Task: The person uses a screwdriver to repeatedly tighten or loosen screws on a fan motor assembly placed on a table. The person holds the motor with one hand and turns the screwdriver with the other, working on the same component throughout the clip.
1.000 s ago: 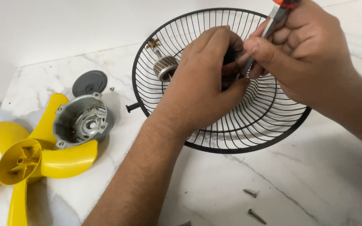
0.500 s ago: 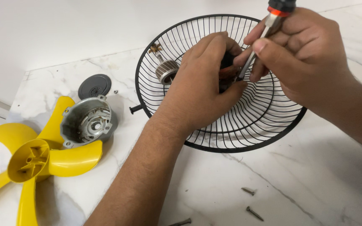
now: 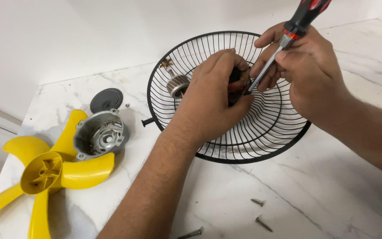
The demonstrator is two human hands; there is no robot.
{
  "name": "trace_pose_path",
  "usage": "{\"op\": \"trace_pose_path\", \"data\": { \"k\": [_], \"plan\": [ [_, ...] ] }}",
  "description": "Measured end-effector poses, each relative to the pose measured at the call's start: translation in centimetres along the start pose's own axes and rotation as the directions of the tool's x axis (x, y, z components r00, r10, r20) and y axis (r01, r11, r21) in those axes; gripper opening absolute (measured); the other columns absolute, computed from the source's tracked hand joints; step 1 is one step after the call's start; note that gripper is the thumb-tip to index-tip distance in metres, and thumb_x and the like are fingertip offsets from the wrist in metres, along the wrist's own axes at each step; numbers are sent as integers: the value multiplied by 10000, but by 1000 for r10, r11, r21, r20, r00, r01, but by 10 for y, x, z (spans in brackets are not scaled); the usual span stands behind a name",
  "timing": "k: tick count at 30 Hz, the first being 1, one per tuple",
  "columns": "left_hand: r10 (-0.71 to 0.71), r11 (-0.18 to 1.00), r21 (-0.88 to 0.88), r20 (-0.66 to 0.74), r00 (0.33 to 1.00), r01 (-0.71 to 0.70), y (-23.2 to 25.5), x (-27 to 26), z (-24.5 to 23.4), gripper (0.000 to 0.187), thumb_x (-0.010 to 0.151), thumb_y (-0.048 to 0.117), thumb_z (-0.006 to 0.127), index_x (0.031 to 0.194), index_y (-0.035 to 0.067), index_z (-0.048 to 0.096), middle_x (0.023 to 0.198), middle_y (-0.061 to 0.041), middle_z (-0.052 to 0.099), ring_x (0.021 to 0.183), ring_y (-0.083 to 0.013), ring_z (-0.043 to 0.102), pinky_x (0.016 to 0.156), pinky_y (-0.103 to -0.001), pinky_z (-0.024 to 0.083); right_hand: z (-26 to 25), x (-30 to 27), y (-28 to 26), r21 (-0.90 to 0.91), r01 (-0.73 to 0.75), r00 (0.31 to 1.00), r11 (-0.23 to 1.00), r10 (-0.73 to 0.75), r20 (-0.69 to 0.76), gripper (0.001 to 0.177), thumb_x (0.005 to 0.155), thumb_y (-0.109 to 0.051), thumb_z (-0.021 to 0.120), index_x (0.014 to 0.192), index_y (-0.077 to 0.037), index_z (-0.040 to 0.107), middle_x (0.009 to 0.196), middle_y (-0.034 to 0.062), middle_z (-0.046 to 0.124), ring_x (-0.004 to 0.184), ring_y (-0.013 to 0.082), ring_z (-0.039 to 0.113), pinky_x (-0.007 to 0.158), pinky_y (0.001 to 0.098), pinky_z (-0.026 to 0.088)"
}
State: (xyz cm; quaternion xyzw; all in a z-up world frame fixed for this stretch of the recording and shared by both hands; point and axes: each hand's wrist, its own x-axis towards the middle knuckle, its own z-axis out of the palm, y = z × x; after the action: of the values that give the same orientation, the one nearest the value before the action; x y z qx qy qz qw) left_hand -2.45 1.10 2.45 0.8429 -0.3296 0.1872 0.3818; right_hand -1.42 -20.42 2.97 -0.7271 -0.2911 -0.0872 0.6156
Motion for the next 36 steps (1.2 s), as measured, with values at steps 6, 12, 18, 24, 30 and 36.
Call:
{"op": "trace_pose_path", "data": {
  "k": [6, 12, 18, 24, 30, 36],
  "plan": [
    [-65, 998, -10, 35, 997, 66, 4, 1, -2, 487, 775, 163, 829, 1178, 82, 569, 1174, -104, 628, 1167, -314, 594, 993, -436, 515, 3, -3, 0, -49, 98, 995, 994, -97, 23, 359, 1004, -2, 388, 1347, 52, 480, 1014, 152, 685, 929, 158, 704, 771, 268, 618],
    [-45, 999, -16, 23, 999, 45, 6, 2, -5, 433, 782, 156, 812, 1132, 82, 569, 1144, -88, 637, 1153, -301, 618, 1037, -446, 508, 9, -2, -5, -99, 88, 995, 991, -92, -39, 537, 1031, 30, 522, 1525, 27, 311, 1080, 155, 681, 963, 125, 689, 784, 244, 597],
    [-105, 994, -5, 34, 994, 105, 10, 1, -8, 447, 755, 193, 839, 1103, 97, 575, 1187, -92, 618, 1173, -329, 562, 1004, -469, 486, 7, -4, -19, -156, -15, 995, 988, -1, -101, 626, 1015, 12, 560, 1560, 30, 252, 1086, 195, 706, 855, 132, 687, 708, 223, 565],
    [-193, 978, 85, 19, 981, 191, 16, -1, -9, 489, 750, 281, 860, 1139, 131, 605, 1247, -84, 609, 1195, -330, 567, 952, -466, 526, 2, -11, -22, -146, -21, 995, 989, 8, -95, 625, 997, 15, 418, 1597, 37, 245, 1103, 232, 724, 862, 156, 715, 721, 223, 572],
    [-164, 958, 224, -74, 984, 177, 17, 1, -5, 583, 738, 375, 887, 1189, 131, 609, 1417, -217, 503, 1274, -452, 510, 962, -534, 514, 3, -6, -17, -279, -11, 992, 960, -24, -120, 506, 1084, -39, 525, 1532, 21, 296, 1022, 200, 735, 799, 153, 706, 682, 223, 543],
    [-196, 957, 212, -24, 980, 196, 13, 0, -6, 606, 686, 252, 802, 1244, 148, 587, 1412, -221, 501, 1258, -473, 514, 956, -564, 514, 4, -6, -8, -252, 24, 991, 967, -56, -119, 477, 1151, -72, 514, 1557, 7, 276, 1030, 181, 733, 802, 154, 718, 702, 231, 564]
  ]
}}
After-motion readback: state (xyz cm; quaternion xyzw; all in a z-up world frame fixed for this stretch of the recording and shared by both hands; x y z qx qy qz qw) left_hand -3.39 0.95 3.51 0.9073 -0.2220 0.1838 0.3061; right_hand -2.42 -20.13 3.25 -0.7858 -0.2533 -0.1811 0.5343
